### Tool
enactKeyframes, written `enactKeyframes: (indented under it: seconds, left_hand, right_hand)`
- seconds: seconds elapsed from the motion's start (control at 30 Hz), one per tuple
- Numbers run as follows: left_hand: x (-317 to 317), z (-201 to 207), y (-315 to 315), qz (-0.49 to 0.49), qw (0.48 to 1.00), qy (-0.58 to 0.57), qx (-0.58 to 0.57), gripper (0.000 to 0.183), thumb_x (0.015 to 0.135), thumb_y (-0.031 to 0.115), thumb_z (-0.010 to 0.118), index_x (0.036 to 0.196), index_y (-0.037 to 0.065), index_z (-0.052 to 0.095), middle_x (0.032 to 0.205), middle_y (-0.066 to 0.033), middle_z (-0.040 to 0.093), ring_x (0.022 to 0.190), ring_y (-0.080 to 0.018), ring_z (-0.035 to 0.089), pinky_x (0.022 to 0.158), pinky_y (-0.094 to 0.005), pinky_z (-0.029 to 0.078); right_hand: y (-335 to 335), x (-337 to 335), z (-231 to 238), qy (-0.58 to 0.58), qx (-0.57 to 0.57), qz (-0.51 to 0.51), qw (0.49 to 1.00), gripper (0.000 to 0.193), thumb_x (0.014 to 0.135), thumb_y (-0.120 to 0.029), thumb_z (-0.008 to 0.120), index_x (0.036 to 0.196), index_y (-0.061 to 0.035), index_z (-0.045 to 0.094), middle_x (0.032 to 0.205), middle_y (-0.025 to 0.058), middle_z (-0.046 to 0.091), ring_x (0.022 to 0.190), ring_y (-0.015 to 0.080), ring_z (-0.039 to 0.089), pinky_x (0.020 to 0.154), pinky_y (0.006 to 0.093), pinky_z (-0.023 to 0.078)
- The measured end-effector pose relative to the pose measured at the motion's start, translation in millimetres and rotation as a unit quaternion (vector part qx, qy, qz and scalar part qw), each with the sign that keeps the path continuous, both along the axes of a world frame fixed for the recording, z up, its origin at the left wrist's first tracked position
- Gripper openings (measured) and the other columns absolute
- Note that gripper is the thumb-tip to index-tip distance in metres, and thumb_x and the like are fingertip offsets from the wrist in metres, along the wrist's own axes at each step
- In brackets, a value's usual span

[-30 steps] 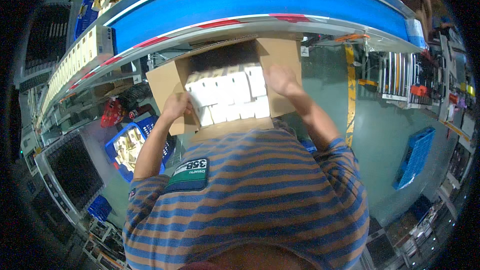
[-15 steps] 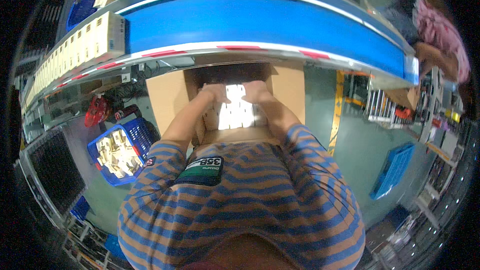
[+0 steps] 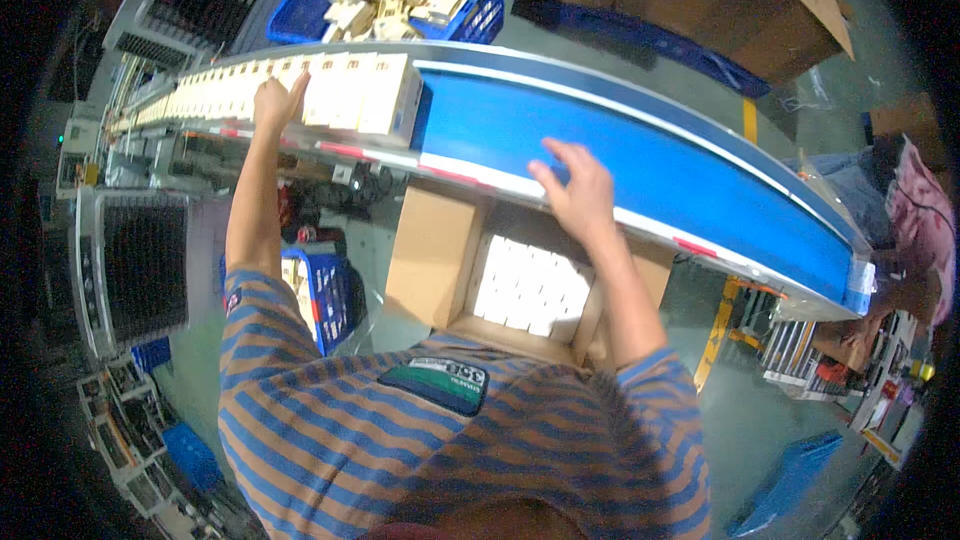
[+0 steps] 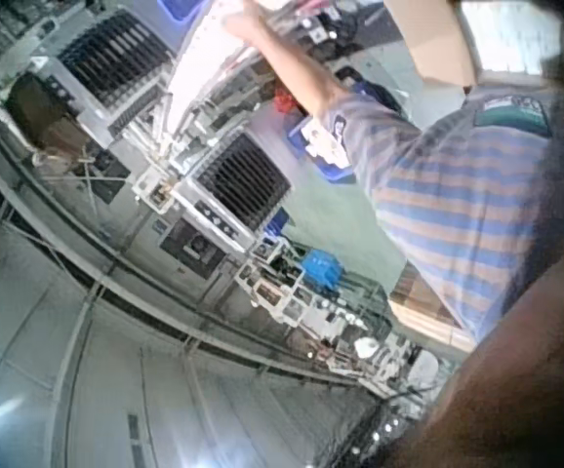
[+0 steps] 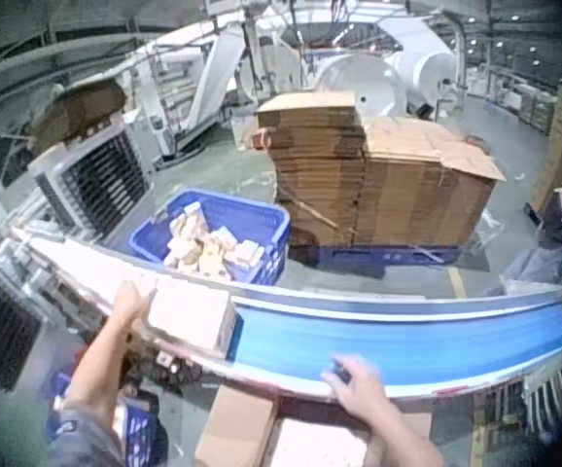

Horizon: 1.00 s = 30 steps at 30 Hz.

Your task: The person takes rows of packaged items from a conveyor belt and places them into a cardboard carton, then folds the flaps of the filled carton to close it and moves it toward a taping machine.

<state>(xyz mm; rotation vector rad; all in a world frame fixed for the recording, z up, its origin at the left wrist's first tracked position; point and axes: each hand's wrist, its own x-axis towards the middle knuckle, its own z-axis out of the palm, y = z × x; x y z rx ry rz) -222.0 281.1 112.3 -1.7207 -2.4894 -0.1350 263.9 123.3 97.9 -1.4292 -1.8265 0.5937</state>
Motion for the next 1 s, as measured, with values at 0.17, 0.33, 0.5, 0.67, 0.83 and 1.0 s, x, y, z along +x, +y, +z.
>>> enactKeyframes:
  seconds: [0.17, 0.33, 0.5, 0.67, 0.83, 1.0]
  left_hand:
    - [57.6, 5.5, 4.7, -0.112, 0.99, -0.084, 0.017, 0.094, 0.072, 0.064, 0.063, 0.126, -0.01, 0.044, 0.108, -0.0311, 0.058, 0.103, -0.04, 0.058, 0.087, -0.0419, 0.047]
    - [150.4, 19.2, -0.9, -0.147, 0.92, -0.347, -0.106, 0.084, 0.075, 0.045, 0.072, 0.13, -0.009, 0.039, 0.118, -0.0231, 0.058, 0.106, -0.0284, 0.059, 0.09, -0.0353, 0.047]
    - [264.7, -32.8, -65.2, -0.308, 0.799, -0.511, -0.074, 0.082, 0.077, 0.042, 0.07, 0.135, -0.003, 0.034, 0.129, -0.0215, 0.049, 0.122, -0.0298, 0.046, 0.101, -0.0357, 0.036]
    - [310.7, 1.8, -74.0, -0.257, 0.702, -0.642, -0.172, 0.073, 0.081, 0.034, 0.069, 0.133, -0.003, 0.035, 0.126, -0.0171, 0.052, 0.113, -0.023, 0.052, 0.096, -0.0326, 0.04]
    - [320.4, 65.0, -139.1, -0.267, 0.689, -0.672, -0.054, 0.059, 0.083, 0.017, 0.066, 0.128, -0.005, 0.035, 0.121, -0.0153, 0.053, 0.107, -0.0187, 0.054, 0.092, -0.0308, 0.043]
    - [278.3, 73.9, -232.7, -0.285, 0.745, -0.588, -0.135, 0.057, 0.081, 0.015, 0.065, 0.128, -0.005, 0.038, 0.122, -0.0155, 0.053, 0.111, -0.0229, 0.054, 0.094, -0.0339, 0.043]
  right_hand:
    - [-7.5, 11.5, 1.7, 0.073, -0.05, -0.021, 0.996, 0.039, 0.083, -0.028, 0.066, 0.112, -0.0026, 0.061, 0.103, 0.0173, 0.065, 0.091, 0.0257, 0.066, 0.078, 0.034, 0.051]
    - [15.6, 25.9, -13.3, 0.117, -0.183, -0.043, 0.975, 0.075, 0.083, -0.045, 0.062, 0.133, 0.0037, 0.037, 0.11, 0.0252, 0.06, 0.102, 0.0355, 0.061, 0.086, 0.0415, 0.048]
    - [23.0, 56.0, 0.7, 0.035, -0.122, -0.157, 0.979, 0.077, 0.077, -0.043, 0.068, 0.13, 0.0037, 0.035, 0.112, 0.0253, 0.059, 0.104, 0.038, 0.058, 0.087, 0.0393, 0.046]
    - [21.2, 103.0, 18.8, 0.243, -0.207, -0.044, 0.947, 0.073, 0.077, -0.039, 0.068, 0.131, 0.0011, 0.039, 0.123, 0.0203, 0.054, 0.113, 0.0291, 0.054, 0.093, 0.0369, 0.043]
    - [-41.0, 108.1, 80.4, 0.113, -0.019, -0.137, 0.984, 0.082, 0.076, -0.035, 0.068, 0.141, -0.0066, 0.028, 0.125, 0.0209, 0.054, 0.115, 0.0301, 0.054, 0.097, 0.0372, 0.042]
    - [-153.0, 83.8, 111.3, 0.046, -0.145, -0.098, 0.984, 0.09, 0.081, -0.027, 0.064, 0.143, 0.0052, 0.008, 0.128, 0.0273, 0.048, 0.116, 0.0364, 0.052, 0.097, 0.0411, 0.043]
